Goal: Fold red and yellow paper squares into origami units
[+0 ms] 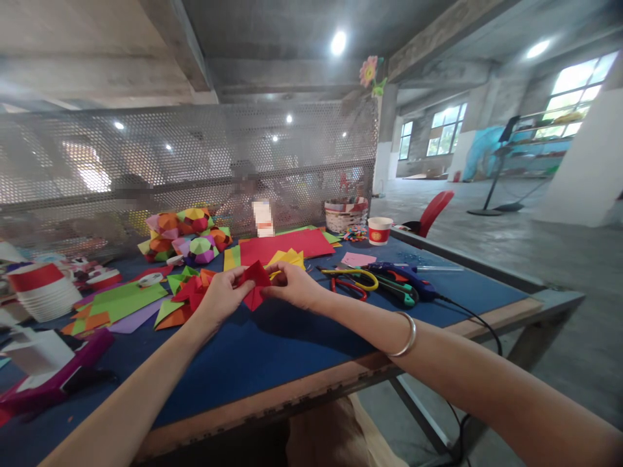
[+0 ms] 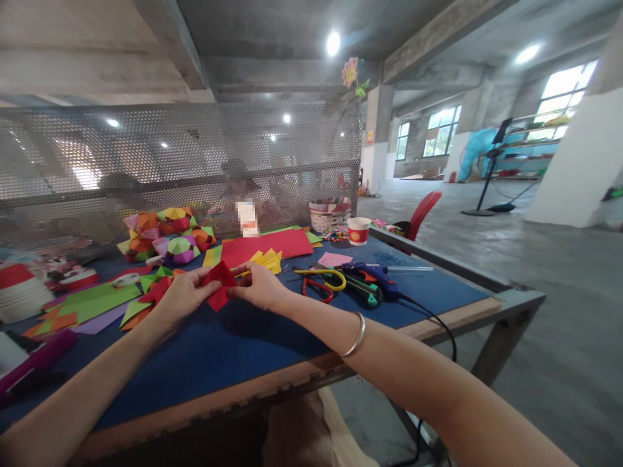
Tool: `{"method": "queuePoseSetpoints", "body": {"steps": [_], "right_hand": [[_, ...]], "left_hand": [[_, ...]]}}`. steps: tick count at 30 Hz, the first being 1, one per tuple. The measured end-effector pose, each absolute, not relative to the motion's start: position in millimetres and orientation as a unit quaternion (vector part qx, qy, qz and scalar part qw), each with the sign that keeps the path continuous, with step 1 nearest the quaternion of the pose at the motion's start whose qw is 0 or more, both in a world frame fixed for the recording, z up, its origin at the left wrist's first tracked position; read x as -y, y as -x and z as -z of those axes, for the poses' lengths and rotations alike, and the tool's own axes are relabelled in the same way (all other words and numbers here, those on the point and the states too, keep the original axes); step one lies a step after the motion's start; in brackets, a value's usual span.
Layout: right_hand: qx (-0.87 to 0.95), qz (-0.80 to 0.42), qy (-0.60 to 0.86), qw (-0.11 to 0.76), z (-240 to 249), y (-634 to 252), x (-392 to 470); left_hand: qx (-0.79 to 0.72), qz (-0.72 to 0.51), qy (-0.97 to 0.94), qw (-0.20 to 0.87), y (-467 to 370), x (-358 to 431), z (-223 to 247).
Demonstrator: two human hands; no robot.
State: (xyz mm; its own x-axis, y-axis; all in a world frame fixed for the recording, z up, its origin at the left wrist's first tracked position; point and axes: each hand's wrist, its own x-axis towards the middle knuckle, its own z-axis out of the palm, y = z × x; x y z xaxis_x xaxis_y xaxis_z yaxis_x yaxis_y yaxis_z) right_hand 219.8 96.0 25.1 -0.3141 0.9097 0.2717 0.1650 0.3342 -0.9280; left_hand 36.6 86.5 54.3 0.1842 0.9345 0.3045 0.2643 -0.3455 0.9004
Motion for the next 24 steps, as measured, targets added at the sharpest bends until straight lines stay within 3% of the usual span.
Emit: {"method": "queuePoseSetpoints", "body": {"steps": [11, 24], "right_hand": [[0.726, -0.384, 0.386, 0.42, -17.7, -218.6, -102.5], [0.762, -0.308, 0.381, 0.424, -17.1, -219.8, -105.9]], "left_hand": [[-0.456, -0.471, -0.656, 0.373, -35.5, -87.5, -56.1], [-0.482, -0.453, -0.578, 0.477, -38.2, -84.3, -55.7]]}}
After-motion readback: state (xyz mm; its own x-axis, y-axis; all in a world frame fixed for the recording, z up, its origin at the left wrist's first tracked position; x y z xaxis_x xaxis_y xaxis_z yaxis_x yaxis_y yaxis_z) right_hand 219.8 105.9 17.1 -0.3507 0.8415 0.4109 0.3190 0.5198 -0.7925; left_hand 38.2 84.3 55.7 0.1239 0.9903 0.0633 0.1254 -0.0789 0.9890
